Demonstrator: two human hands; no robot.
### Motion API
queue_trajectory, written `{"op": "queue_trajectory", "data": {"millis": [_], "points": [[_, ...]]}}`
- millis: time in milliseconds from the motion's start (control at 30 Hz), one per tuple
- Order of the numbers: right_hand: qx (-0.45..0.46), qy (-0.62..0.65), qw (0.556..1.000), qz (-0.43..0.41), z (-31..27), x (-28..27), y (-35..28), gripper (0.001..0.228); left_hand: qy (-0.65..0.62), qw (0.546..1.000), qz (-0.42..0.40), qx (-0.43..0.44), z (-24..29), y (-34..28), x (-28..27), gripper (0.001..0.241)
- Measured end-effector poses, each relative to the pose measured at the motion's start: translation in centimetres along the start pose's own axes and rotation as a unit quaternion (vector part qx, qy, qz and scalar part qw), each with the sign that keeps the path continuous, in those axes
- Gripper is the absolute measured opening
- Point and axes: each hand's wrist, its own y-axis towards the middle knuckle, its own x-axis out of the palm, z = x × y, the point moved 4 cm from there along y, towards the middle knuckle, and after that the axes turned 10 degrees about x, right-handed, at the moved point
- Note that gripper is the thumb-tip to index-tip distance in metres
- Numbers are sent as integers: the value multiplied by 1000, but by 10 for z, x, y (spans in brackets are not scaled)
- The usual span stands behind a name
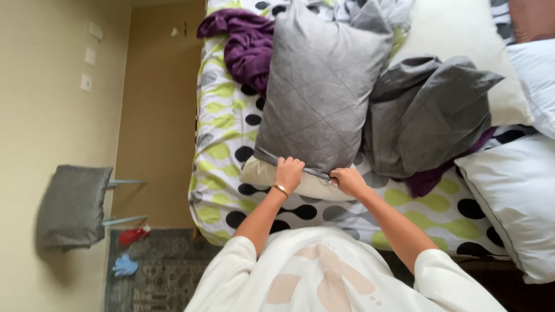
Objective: The person inserts a pillow into a gray pillowcase on a bed, repeatedly adjusting the corners and smoothing the fabric by hand. The person turns the pillow over and tucks the edges to fit the pillowcase snugly.
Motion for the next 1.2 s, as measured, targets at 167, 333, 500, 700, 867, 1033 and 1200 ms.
{"op": "queue_trajectory", "data": {"millis": [167,333,500,700,867,1033,1200], "points": [[3,-24,994,107,6,-54,-2,9,-95,980,-176,-18,9,-9,88,18],[42,-16,995,89,2,10,-15,19,-107,975,-196,-21,-2,-16,77,25],[70,56,993,-78,-21,22,-26,12,-99,987,-114,-52,-2,-39,33,23],[34,37,998,25,-21,-42,-16,13,-113,985,-115,-65,18,-47,69,16],[31,19,993,111,-15,-47,-9,11,-77,992,-64,-80,-6,-11,5,17],[38,25,998,-34,-15,34,-25,13,-36,994,-79,-70,17,-35,25,22],[11,-34,993,-112,-5,41,-29,19,-170,957,-228,-63,33,-63,75,22]]}}
